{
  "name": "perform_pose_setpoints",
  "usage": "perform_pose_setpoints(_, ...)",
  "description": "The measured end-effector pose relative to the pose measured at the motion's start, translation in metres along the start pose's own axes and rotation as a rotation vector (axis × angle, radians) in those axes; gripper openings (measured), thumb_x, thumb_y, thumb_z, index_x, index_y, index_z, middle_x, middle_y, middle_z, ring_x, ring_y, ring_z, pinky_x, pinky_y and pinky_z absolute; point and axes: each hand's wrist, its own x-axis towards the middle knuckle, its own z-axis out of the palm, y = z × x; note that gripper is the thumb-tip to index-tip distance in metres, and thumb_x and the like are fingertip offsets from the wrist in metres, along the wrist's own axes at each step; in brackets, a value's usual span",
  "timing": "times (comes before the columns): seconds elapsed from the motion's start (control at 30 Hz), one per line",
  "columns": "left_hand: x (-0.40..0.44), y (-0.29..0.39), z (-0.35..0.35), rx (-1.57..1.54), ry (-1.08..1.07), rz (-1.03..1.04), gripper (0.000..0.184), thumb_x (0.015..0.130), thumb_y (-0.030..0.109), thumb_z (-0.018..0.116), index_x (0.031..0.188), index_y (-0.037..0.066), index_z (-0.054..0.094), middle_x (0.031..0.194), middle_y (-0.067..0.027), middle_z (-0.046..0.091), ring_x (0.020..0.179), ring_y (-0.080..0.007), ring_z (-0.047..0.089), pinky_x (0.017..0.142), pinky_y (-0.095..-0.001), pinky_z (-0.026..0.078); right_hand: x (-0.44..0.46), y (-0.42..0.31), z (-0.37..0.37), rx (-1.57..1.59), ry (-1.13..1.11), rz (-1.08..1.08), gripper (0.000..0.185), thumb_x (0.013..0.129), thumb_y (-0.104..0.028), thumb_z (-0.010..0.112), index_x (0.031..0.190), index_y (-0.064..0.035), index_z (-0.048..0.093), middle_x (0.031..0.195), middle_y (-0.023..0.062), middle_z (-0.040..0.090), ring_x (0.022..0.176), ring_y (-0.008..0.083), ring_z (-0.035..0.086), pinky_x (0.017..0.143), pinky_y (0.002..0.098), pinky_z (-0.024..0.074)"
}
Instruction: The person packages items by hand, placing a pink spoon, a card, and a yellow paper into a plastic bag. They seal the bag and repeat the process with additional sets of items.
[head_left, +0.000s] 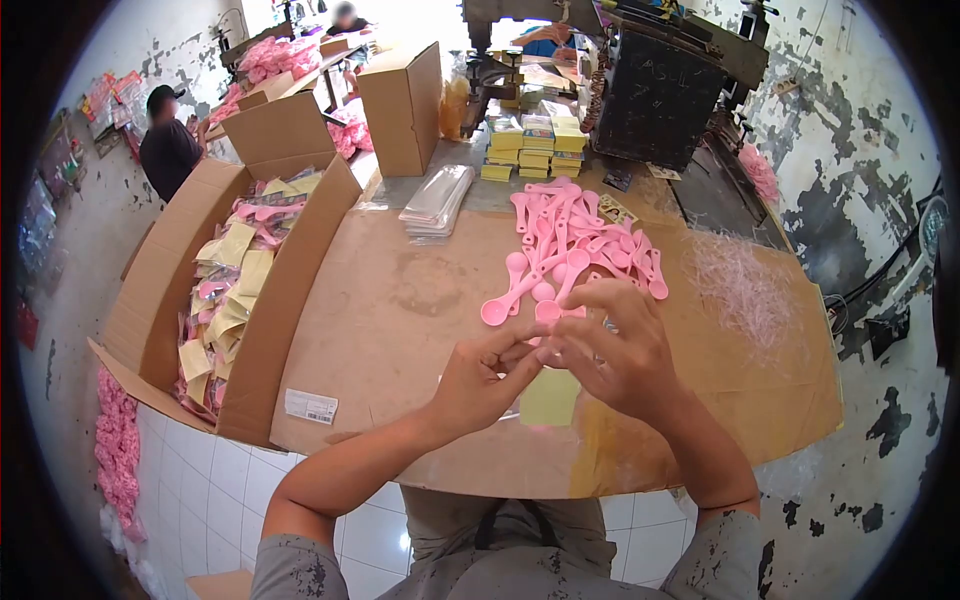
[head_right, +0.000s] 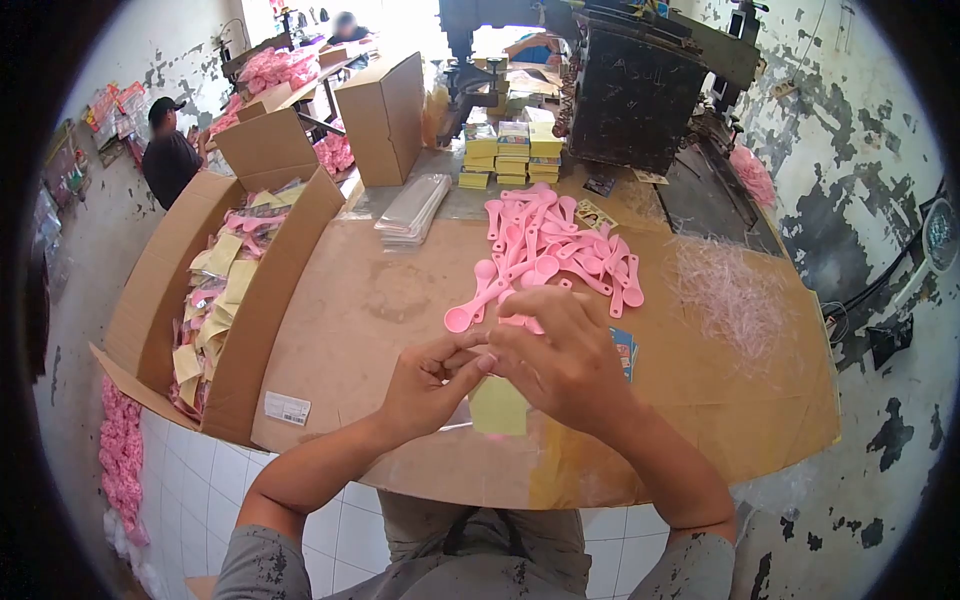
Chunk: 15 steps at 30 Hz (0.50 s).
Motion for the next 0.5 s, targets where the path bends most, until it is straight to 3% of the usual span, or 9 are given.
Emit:
perform_pose_setpoints(0.17,-0.006,-0.007,-0.001,0.243,0.028,0.110,0.038,0.099,0.000,0.066,0.136,-0.005,0.061,0.095,-0.0091,0.078,0.087,-0.0097,0.072,0.077,-0.0249,0.058,0.000,-0.005,0.006,-0.288,-0.079,-0.184,0.028,0.078,-0.017,0.075,0.102,-0.0048,0.070,0.113,0.0066,0.064,0.113,0.0226,0.063,0.089,0.0385,0.0445)
perform_pose_setpoints(0.27,-0.006,-0.004,0.003,0.373,-0.007,0.168,0.038,0.097,0.002,0.069,0.134,-0.004,0.062,0.094,-0.0101,0.078,0.084,-0.0101,0.073,0.074,-0.0253,0.059,-0.004,-0.007,0.010,-0.455,-0.124,-0.274,0.029,0.075,-0.019,0.074,0.098,-0.0025,0.069,0.107,0.0066,0.065,0.110,0.0220,0.062,0.090,0.0389,0.0446)
perform_pose_setpoints(0.37,-0.008,-0.001,0.006,0.474,-0.030,0.128,0.038,0.098,0.002,0.068,0.135,-0.004,0.062,0.094,-0.0106,0.079,0.083,-0.0113,0.074,0.076,-0.0265,0.060,0.000,-0.005,0.005,-0.295,-0.107,-0.061,0.021,0.077,-0.014,0.073,0.095,-0.0043,0.069,0.098,0.0081,0.064,0.101,0.0232,0.063,0.088,0.0373,0.0460)
perform_pose_setpoints(0.47,-0.004,0.006,0.002,0.249,-0.098,-0.048,0.036,0.100,0.003,0.066,0.135,-0.003,0.061,0.099,-0.0119,0.078,0.089,-0.0119,0.074,0.080,-0.0273,0.060,-0.002,0.031,-0.018,-0.030,0.099,0.200,0.011,0.085,-0.011,0.070,0.094,-0.0052,0.066,0.090,0.0061,0.063,0.090,0.0178,0.063,0.080,0.0334,0.0474)
perform_pose_setpoints(0.5,-0.002,0.004,0.001,0.135,-0.074,-0.080,0.036,0.101,0.004,0.065,0.136,-0.003,0.061,0.102,-0.0126,0.078,0.092,-0.0122,0.073,0.082,-0.0274,0.060,-0.009,0.040,-0.035,0.297,0.033,0.488,0.008,0.089,-0.010,0.067,0.095,-0.0046,0.065,0.090,0.0042,0.063,0.088,0.0147,0.062,0.077,0.0313,0.0479)
